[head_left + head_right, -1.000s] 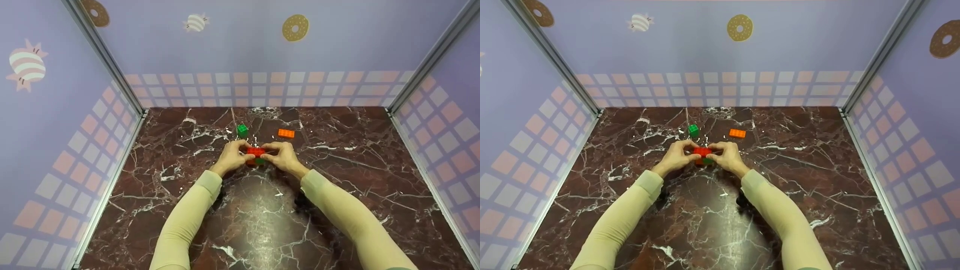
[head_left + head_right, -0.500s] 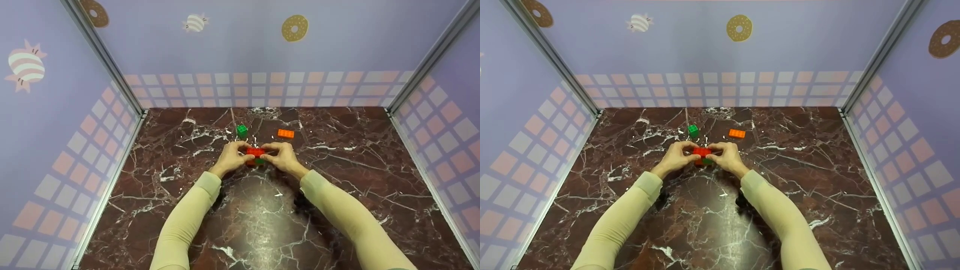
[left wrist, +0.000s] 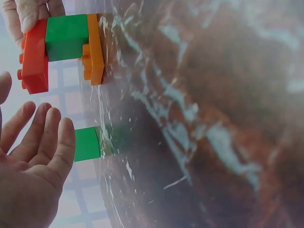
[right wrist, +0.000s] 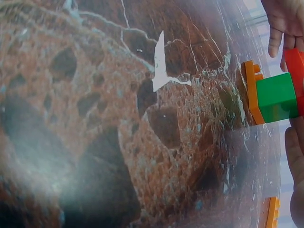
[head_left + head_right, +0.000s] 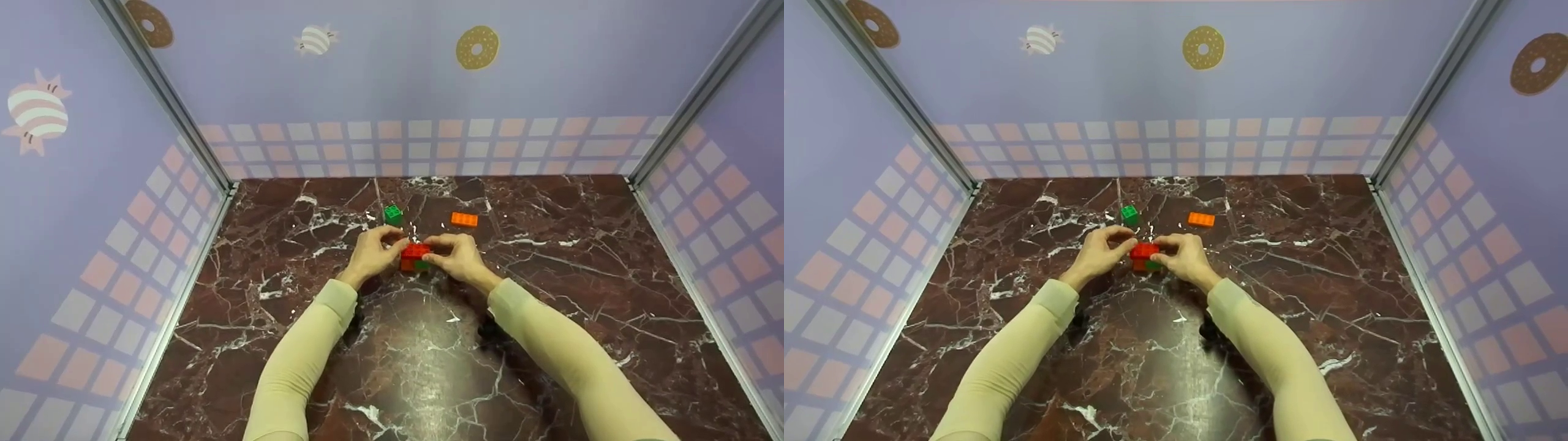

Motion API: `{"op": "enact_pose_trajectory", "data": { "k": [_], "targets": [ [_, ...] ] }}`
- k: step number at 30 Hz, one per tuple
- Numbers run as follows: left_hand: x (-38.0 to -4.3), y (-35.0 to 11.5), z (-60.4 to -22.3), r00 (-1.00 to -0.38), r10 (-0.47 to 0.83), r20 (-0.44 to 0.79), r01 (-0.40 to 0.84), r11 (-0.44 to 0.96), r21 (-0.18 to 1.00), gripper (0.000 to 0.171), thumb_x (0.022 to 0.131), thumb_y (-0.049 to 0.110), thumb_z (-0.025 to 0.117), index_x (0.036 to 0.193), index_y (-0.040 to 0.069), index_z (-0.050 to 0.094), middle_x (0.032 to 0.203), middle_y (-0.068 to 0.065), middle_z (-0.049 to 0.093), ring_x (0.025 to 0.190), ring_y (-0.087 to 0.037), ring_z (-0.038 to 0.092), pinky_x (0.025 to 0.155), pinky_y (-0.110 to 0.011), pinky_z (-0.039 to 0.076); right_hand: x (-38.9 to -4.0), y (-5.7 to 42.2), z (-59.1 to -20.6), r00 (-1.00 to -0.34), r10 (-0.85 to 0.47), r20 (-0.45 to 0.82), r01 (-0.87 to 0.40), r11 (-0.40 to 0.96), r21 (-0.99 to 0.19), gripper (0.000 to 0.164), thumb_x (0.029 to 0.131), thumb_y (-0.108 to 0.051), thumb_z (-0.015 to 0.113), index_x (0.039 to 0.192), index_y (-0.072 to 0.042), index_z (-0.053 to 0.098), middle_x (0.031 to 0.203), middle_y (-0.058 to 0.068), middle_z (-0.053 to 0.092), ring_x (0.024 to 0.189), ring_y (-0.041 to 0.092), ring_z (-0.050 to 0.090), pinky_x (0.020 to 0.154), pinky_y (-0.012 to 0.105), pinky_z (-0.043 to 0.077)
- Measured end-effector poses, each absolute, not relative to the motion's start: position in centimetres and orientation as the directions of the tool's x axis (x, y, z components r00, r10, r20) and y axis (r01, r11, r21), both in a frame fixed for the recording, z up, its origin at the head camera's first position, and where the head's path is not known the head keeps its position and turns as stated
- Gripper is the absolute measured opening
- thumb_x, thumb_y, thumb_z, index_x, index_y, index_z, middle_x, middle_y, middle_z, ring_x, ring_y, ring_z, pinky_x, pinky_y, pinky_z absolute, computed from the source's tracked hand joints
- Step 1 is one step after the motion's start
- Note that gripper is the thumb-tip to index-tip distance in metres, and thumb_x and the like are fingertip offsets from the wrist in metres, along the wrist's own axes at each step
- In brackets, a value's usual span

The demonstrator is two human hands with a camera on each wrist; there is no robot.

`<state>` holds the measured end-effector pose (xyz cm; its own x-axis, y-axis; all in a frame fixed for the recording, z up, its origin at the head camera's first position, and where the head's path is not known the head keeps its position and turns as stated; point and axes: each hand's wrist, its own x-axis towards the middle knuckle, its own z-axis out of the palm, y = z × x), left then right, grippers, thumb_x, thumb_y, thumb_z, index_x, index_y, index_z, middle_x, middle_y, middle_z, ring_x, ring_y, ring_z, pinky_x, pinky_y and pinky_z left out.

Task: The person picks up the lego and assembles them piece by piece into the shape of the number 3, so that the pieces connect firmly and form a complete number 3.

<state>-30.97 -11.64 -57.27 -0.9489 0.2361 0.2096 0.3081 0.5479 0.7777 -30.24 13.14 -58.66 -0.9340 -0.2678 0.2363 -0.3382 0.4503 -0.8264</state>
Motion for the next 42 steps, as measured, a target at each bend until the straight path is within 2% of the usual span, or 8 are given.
{"op": "enact_pose_trajectory", "data": {
  "k": [5,11,15,27,28,34,37,42],
  "targets": [
    [-31.7,-11.8,-56.9,-0.958,0.184,0.220,0.286,0.544,0.789,0.037,0.103,0.024,0.082,0.133,0.001,0.078,0.117,-0.015,0.085,0.102,-0.030,0.081,0.094,-0.043,0.066,-30.2,13.3,-58.5,-0.937,-0.268,0.224,-0.330,0.462,-0.823,0.033,0.089,-0.012,0.095,0.120,-0.005,0.087,0.120,0.017,0.086,0.112,0.037,0.082,0.106,0.052,0.063],
    [-32.8,-12.0,-56.7,-0.967,0.139,0.216,0.257,0.521,0.814,0.043,0.101,0.012,0.083,0.140,-0.004,0.073,0.126,-0.026,0.082,0.111,-0.037,0.082,0.098,-0.049,0.067,-30.1,13.5,-58.4,-0.946,-0.258,0.198,-0.300,0.461,-0.835,0.034,0.089,-0.012,0.096,0.121,-0.006,0.087,0.121,0.017,0.086,0.112,0.036,0.081,0.107,0.051,0.063],
    [-33.4,-12.0,-56.8,-0.973,0.109,0.203,0.230,0.534,0.814,0.045,0.100,0.010,0.083,0.141,-0.004,0.072,0.129,-0.028,0.081,0.115,-0.038,0.081,0.103,-0.050,0.066,-30.1,13.5,-58.4,-0.943,-0.261,0.205,-0.308,0.451,-0.838,0.035,0.089,-0.012,0.096,0.122,-0.006,0.087,0.119,0.017,0.086,0.111,0.037,0.081,0.106,0.054,0.062],
    [-35.6,-12.1,-57.3,-0.993,0.014,0.121,0.108,0.560,0.821,0.054,0.099,0.014,0.085,0.149,0.000,0.070,0.136,-0.025,0.079,0.126,-0.039,0.078,0.110,-0.053,0.062,-30.3,13.6,-58.6,-0.940,-0.273,0.207,-0.313,0.439,-0.842,0.036,0.089,-0.011,0.094,0.125,-0.005,0.086,0.115,0.018,0.086,0.110,0.038,0.080,0.106,0.055,0.062],
    [-36.2,-12.5,-58.1,-0.991,0.009,0.133,0.117,0.547,0.829,0.054,0.099,0.019,0.087,0.148,0.003,0.072,0.133,-0.021,0.081,0.123,-0.035,0.080,0.109,-0.048,0.063,-30.3,13.6,-58.6,-0.940,-0.273,0.205,-0.311,0.440,-0.842,0.036,0.090,-0.011,0.094,0.125,-0.005,0.086,0.115,0.018,0.086,0.110,0.038,0.080,0.106,0.055,0.062],
    [-37.1,-12.3,-58.5,-0.994,-0.042,0.099,0.055,0.588,0.807,0.056,0.099,0.022,0.087,0.150,0.006,0.071,0.136,-0.018,0.081,0.130,-0.033,0.076,0.116,-0.046,0.059,-30.4,13.4,-58.6,-0.937,-0.279,0.211,-0.320,0.443,-0.837,0.034,0.090,-0.011,0.094,0.123,-0.007,0.088,0.114,0.017,0.086,0.109,0.038,0.080,0.106,0.055,0.061],
    [-36.8,-11.9,-57.9,-0.996,-0.055,0.066,0.017,0.620,0.785,0.058,0.100,0.019,0.085,0.153,0.004,0.068,0.142,-0.020,0.078,0.137,-0.036,0.072,0.121,-0.050,0.054,-30.3,13.3,-58.4,-0.935,-0.285,0.212,-0.326,0.449,-0.832,0.034,0.090,-0.012,0.094,0.123,-0.008,0.088,0.114,0.016,0.086,0.110,0.037,0.080,0.107,0.054,0.061],
    [-38.0,-12.1,-59.2,-0.997,-0.059,0.059,0.012,0.604,0.797,0.061,0.098,0.018,0.087,0.152,0.002,0.068,0.142,-0.020,0.078,0.136,-0.037,0.073,0.121,-0.051,0.054,-30.2,13.2,-58.5,-0.931,-0.296,0.216,-0.335,0.452,-0.827,0.034,0.090,-0.011,0.094,0.124,-0.006,0.087,0.114,0.017,0.086,0.109,0.038,0.081,0.105,0.055,0.062]
  ]
}}
